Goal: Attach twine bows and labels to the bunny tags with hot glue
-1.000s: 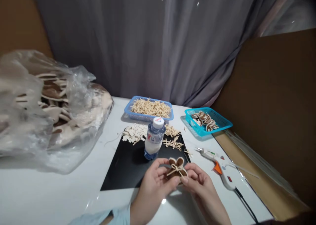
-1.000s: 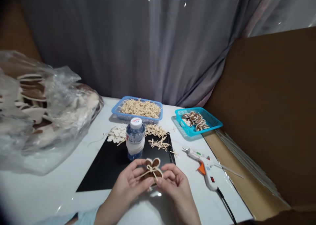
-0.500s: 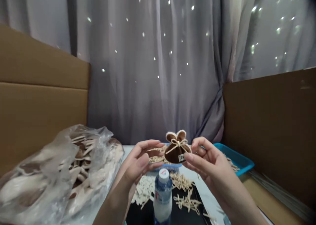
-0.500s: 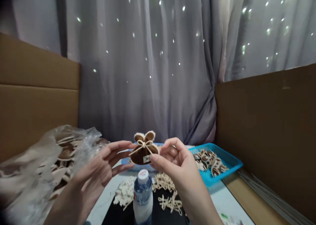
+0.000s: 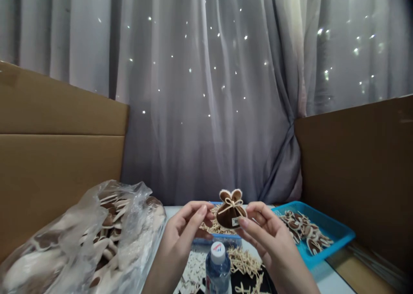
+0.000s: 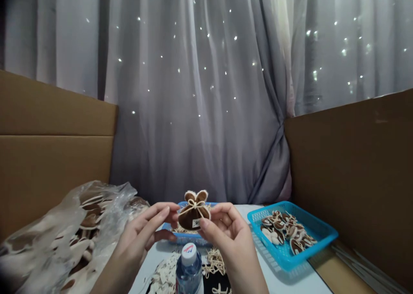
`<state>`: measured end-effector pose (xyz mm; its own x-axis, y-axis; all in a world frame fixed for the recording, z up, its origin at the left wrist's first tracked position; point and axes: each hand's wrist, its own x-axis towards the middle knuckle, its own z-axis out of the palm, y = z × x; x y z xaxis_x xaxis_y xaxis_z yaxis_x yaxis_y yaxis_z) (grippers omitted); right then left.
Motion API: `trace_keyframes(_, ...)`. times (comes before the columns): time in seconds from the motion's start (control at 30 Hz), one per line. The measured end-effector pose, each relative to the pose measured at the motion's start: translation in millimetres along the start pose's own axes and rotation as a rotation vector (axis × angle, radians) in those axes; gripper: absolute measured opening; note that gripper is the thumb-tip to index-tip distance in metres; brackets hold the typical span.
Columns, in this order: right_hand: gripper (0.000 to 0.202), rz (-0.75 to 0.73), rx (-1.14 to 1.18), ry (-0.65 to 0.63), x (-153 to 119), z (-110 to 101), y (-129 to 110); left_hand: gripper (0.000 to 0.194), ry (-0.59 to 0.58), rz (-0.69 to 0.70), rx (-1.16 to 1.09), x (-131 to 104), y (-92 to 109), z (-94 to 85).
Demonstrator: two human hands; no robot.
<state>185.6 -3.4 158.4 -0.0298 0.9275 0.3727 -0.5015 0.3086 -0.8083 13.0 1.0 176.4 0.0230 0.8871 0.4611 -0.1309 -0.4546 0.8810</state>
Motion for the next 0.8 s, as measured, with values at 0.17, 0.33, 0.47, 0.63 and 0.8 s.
trace_keyframes(0.17, 0.025, 0.000, -0.146, -0.098, -1, -3, -4, 0.025, -0.130, -0.071, 0.010, -2, -3, 5.7)
trace_keyframes(0.33, 0.020, 0.068, -0.204, -0.156, -1, -7, -12, 0.020, -0.172, -0.092, 0.039, 0, -5, 6.7)
trace_keyframes(0.47, 0.023, 0.105, -0.272, -0.183, 2, -15, -13, 0.018, -0.177, -0.094, 0.066, -1, -7, 7.7)
trace_keyframes(0.63, 0.017, 0.061, -0.281, -0.226, 1, -20, -11, 0.017, -0.226, -0.156, -0.045, -6, -4, 13.6)
trace_keyframes(0.8, 0.018, 0.026, -0.071, -0.266, 2, -19, -2, 0.018, -0.277, -0.221, -0.297, -12, -6, 26.6)
